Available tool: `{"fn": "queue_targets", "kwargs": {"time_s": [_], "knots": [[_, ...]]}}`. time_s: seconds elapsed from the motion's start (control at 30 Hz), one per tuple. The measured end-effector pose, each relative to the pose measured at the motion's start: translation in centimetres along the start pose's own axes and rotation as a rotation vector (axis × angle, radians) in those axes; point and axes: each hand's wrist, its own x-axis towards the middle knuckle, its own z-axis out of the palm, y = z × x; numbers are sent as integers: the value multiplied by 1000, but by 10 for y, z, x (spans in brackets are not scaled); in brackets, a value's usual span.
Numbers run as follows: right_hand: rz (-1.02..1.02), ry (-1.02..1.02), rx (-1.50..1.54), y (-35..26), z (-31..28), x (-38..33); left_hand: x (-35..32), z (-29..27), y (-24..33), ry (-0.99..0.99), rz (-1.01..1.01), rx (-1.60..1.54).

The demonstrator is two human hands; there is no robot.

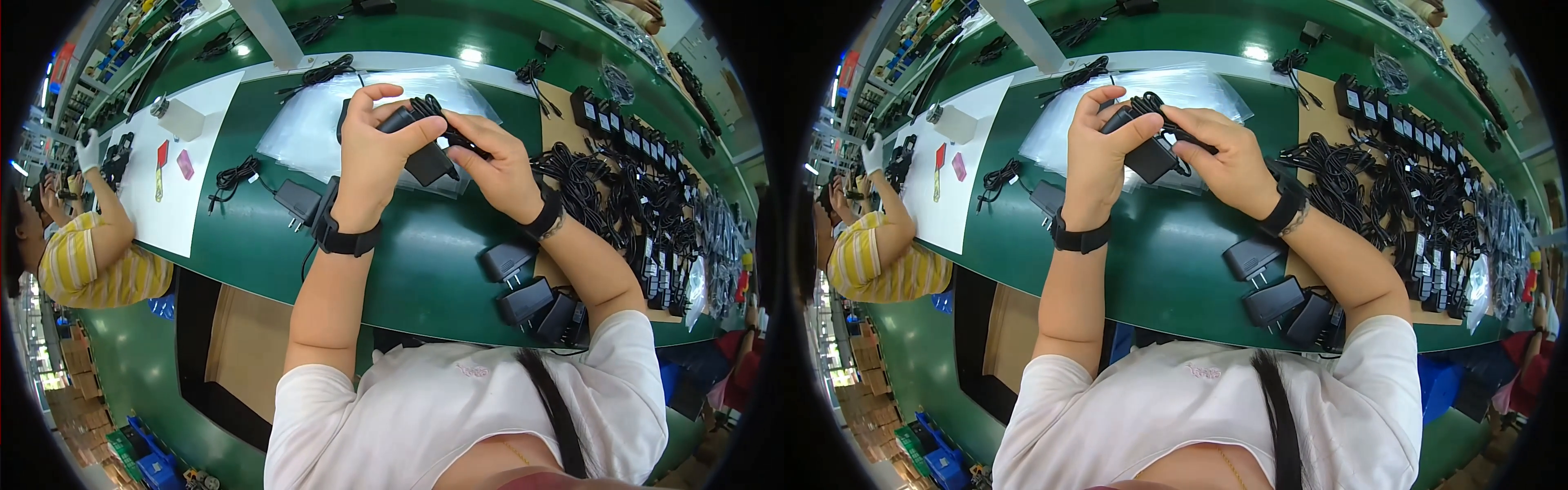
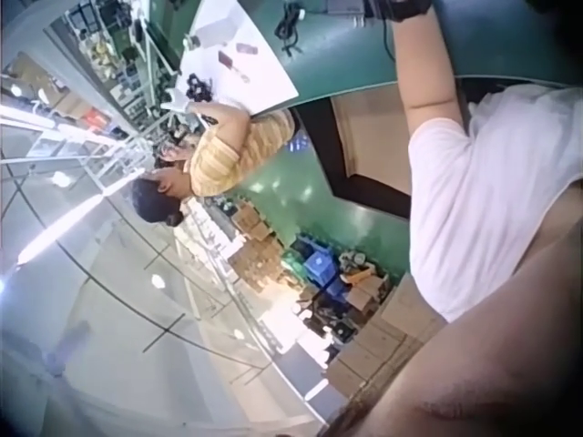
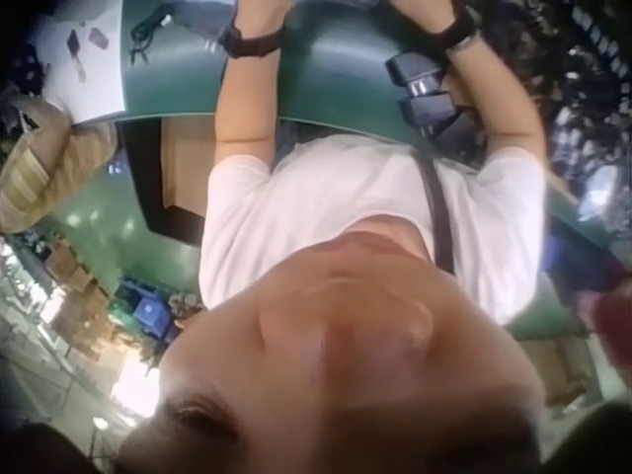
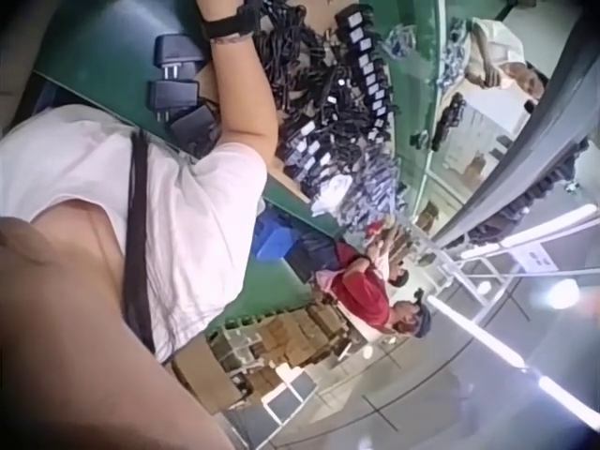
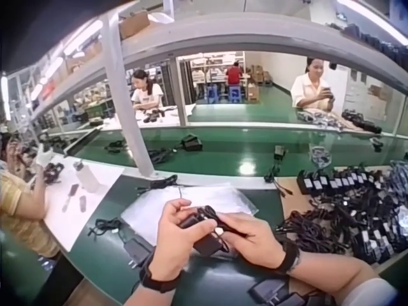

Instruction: The person picks up a power adapter, wraps its cord around the body, and places the unit into a plastic bag, repeating this process for several adapters.

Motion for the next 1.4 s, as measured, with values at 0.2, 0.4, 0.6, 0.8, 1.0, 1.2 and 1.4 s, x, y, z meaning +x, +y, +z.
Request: {"fn": "queue_targets", "kwargs": {"time_s": [0.2, 0.4, 0.6, 0.8, 1.0, 1.2, 1.4], "knots": [[141, -263, 205, 6, -11, 4, -3, 2, 3, 13, 116, 43], [-184, -198, -126, 3, -1, 3, -2, -4, 5, 79, 164, 112], [985, -57, 939, -1, -12, 8, -11, 3, 8, 112, 699, 157], [838, -63, 921, 3, -8, 7, -12, 15, -7, 3, 354, -136], [813, -297, 785, 7, -10, 5, -3, 13, -14, 26, 301, -68], [776, -138, 1258, 1, -11, 2, -2, 15, -9, 59, 356, -11], [466, -139, 393, -8, -3, 1, 4, 30, -13, 78, 319, -29]]}}
